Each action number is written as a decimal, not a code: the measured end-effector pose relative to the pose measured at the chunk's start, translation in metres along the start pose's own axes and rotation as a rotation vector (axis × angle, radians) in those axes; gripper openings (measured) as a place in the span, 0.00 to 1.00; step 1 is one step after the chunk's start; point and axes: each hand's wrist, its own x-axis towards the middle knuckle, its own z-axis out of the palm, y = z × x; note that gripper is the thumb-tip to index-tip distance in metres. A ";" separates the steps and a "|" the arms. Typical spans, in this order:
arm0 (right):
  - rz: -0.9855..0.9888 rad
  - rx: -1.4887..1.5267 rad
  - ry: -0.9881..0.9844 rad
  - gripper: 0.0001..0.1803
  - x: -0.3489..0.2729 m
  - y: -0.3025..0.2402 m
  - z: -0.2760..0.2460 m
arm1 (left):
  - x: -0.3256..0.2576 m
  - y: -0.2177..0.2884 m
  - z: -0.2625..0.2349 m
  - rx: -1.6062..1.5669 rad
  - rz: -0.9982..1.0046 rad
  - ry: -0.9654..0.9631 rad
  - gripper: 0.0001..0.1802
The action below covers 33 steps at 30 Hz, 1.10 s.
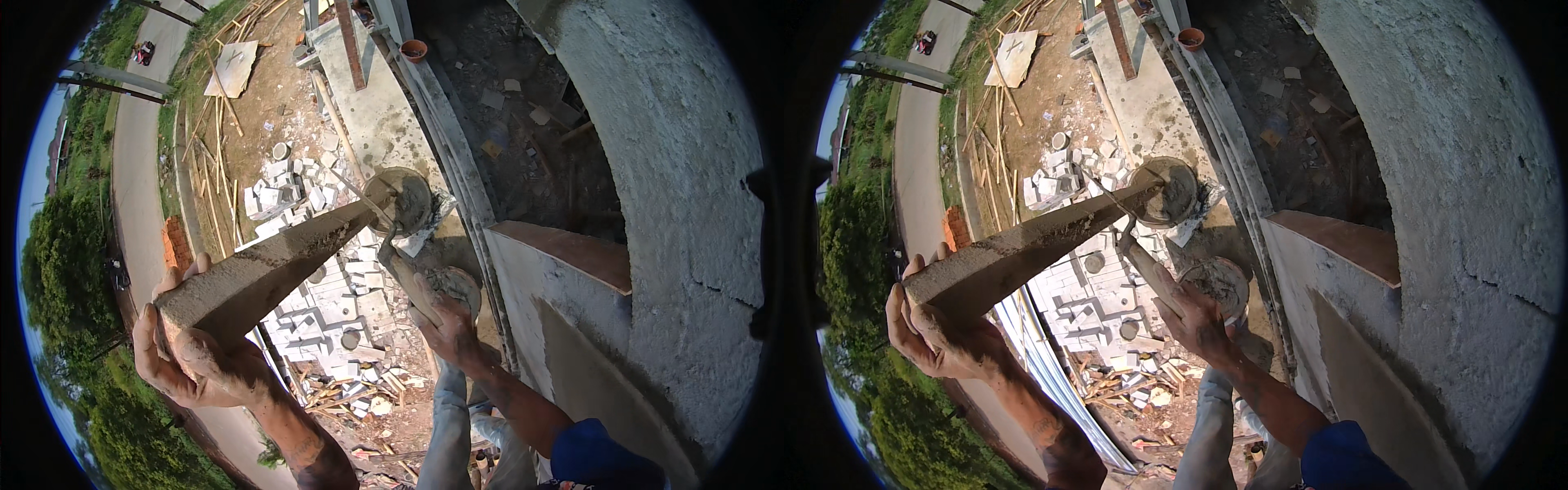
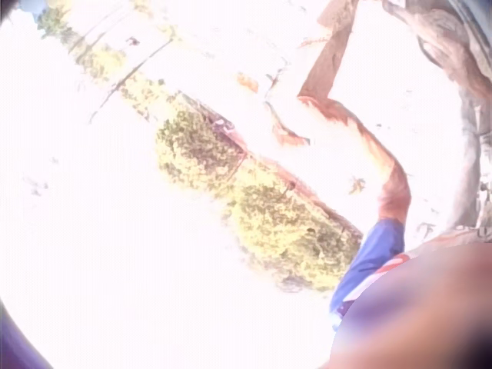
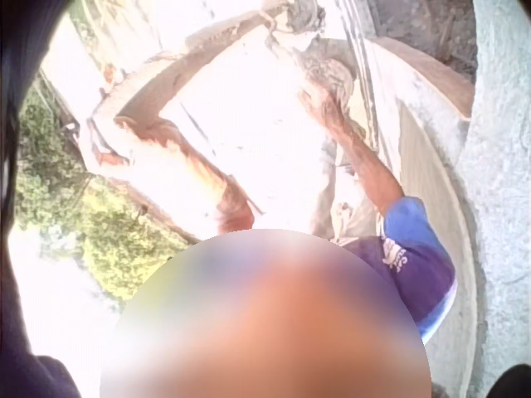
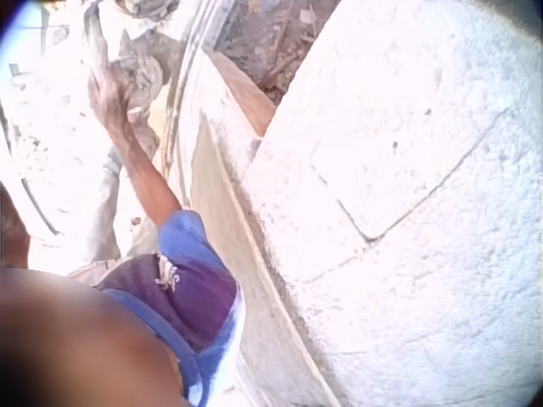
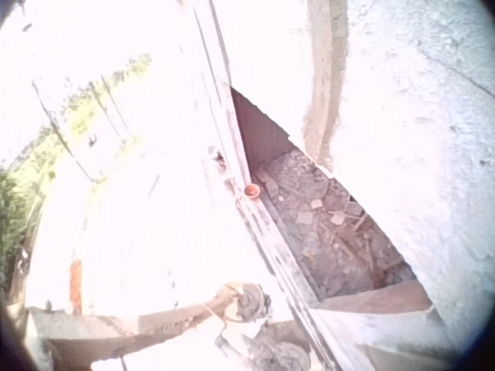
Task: The person scoops wet cement from a bucket with a trowel and applies it to a vertical wall surface, smoothing the layer repeatedly. The person then uses a wooden straightedge to level the applied cement along the wall edge.
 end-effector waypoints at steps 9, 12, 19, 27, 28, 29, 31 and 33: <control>-0.030 0.427 0.038 0.34 -0.057 -0.126 0.054 | 0.006 0.052 0.050 0.440 -0.102 0.173 0.24; -0.068 0.274 0.036 0.25 -0.055 -0.084 0.087 | 0.004 0.044 0.051 0.451 -0.083 0.181 0.25; 0.460 0.026 0.309 0.09 -0.016 0.024 0.136 | 0.003 0.034 0.032 0.423 -0.115 0.070 0.27; 0.057 0.286 0.058 0.32 -0.086 -0.064 0.125 | 0.003 0.018 0.022 0.669 0.068 0.006 0.33; 0.041 0.256 0.124 0.33 -0.082 -0.052 0.133 | 0.005 0.015 0.020 0.678 0.064 0.031 0.33; 0.137 0.260 0.112 0.33 -0.075 -0.033 0.142 | 0.006 0.012 0.017 0.693 0.065 0.038 0.33; 0.272 0.190 0.131 0.33 -0.049 0.027 0.161 | 0.008 0.008 0.008 0.754 0.039 0.095 0.32; 0.409 0.042 0.118 0.31 -0.007 0.099 0.172 | 0.009 0.003 -0.002 0.804 0.051 0.138 0.31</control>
